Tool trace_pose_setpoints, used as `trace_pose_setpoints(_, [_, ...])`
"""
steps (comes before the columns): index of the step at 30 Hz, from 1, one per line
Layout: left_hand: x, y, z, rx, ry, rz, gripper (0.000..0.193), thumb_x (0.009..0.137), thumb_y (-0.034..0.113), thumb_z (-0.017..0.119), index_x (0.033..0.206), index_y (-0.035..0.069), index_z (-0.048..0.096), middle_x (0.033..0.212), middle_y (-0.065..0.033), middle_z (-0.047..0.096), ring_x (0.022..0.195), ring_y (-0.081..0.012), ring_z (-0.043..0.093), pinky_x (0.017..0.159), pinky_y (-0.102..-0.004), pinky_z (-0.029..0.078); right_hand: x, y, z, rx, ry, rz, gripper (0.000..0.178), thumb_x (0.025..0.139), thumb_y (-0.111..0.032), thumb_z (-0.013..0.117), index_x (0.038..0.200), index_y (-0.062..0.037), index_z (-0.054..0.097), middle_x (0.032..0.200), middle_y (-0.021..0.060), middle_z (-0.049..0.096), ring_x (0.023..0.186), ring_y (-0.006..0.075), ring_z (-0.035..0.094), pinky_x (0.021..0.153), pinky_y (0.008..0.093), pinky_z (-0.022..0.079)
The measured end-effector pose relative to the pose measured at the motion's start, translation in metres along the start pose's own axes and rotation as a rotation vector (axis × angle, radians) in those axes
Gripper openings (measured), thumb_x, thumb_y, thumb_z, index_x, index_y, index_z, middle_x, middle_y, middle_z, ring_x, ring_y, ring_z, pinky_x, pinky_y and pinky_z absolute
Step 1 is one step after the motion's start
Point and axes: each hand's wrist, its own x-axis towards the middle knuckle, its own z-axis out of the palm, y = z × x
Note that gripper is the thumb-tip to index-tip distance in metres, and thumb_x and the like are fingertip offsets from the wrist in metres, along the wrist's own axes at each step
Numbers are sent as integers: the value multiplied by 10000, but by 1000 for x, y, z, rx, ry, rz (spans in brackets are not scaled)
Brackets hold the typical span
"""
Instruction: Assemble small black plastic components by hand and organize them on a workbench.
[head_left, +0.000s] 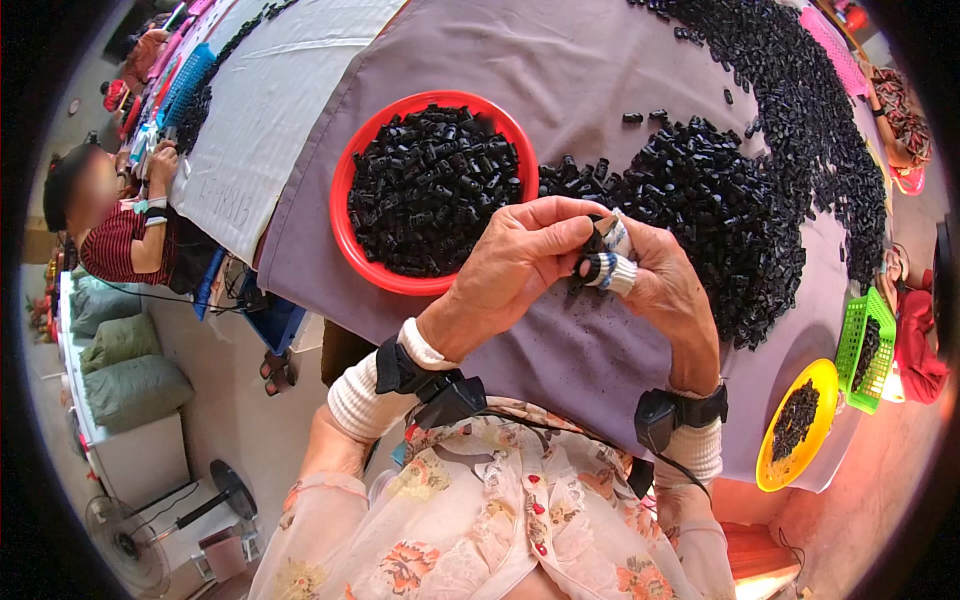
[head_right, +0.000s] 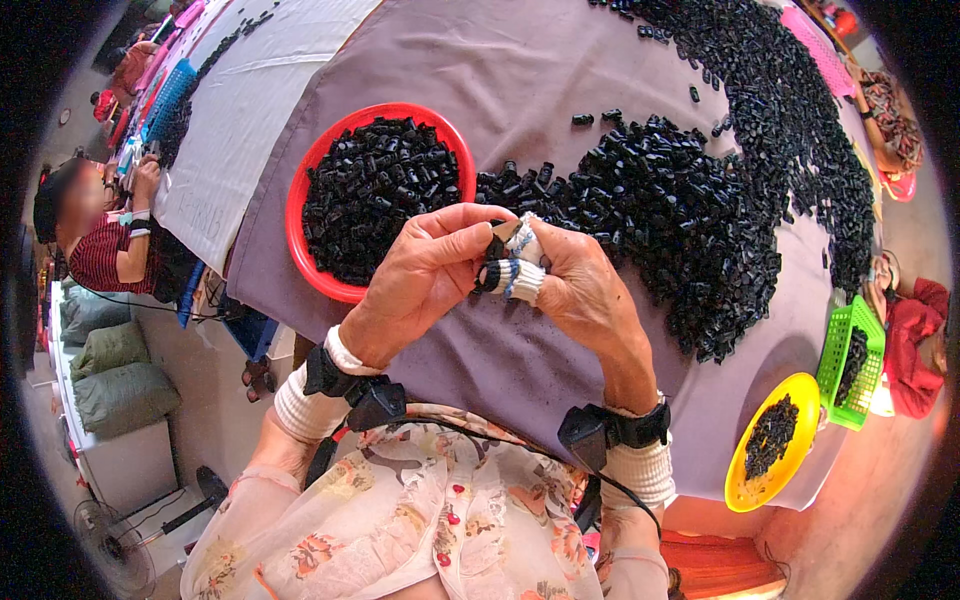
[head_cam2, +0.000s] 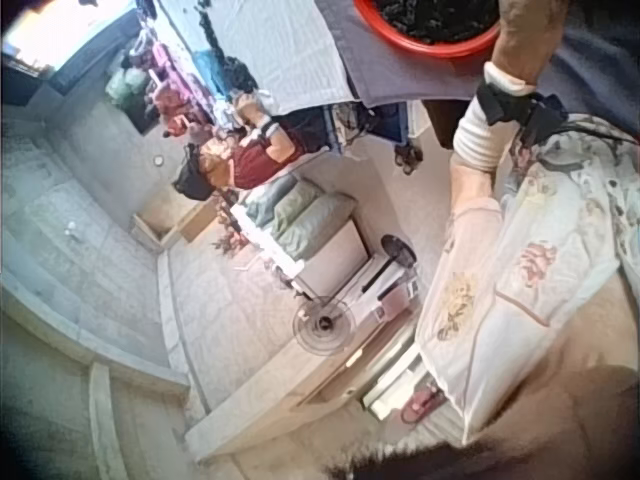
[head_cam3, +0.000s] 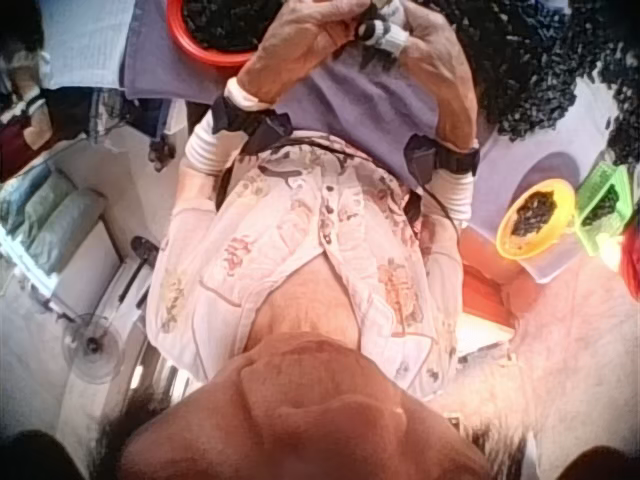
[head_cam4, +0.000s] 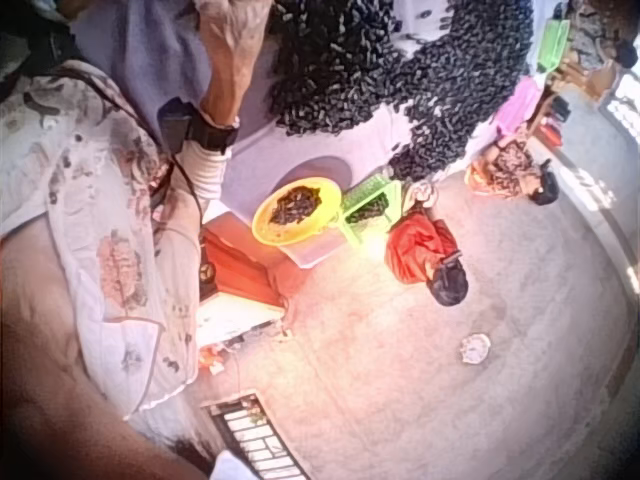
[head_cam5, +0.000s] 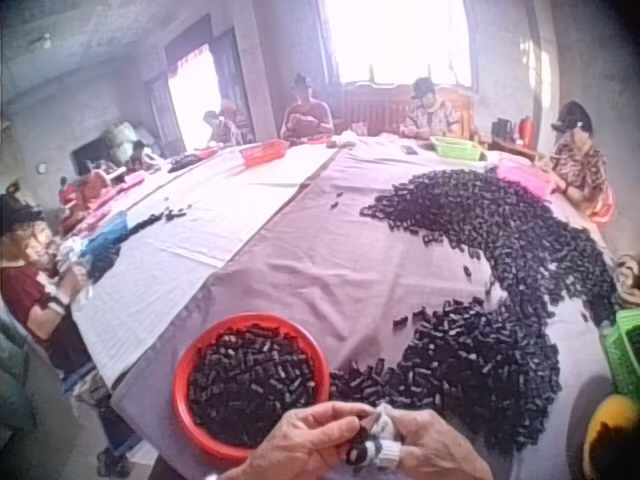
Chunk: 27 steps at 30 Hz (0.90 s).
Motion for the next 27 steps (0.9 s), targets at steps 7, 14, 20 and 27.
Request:
trace_pose_setpoints(7, [3,-2,1,91,57,26,223,878,91,511,1063,-28,551,960,-97,615,834,-138,605,743,-273,501,3,-4,2,-96,8,-63,221,758,-167,651,908,-24,573,659,-19,530,594,64,438,545,244,392])
trace_pose_setpoints(14, [4,-4,-4,-161,-83,-2,245,898,107,476,1106,-15,520,942,-90,604,809,-141,600,727,-291,504,2,-10,4,208,141,47,218,712,-181,710,816,-62,560,595,-41,524,407,11,405,332,168,276])
trace_pose_setpoints(20, [3,-6,-3,-176,-44,15,222,892,113,490,1078,-3,526,898,-86,605,804,-142,595,751,-298,491,1,-8,4,185,203,31,236,668,-119,725,822,-67,554,588,-50,508,422,6,408,354,163,286])
trace_pose_setpoints(27, [0,0,3,7,65,40,192,849,74,549,1025,-4,547,863,-78,608,800,-142,594,760,-286,480,-1,-10,4,142,183,29,322,669,-85,718,951,-36,571,734,-63,528,657,22,448,586,187,393])
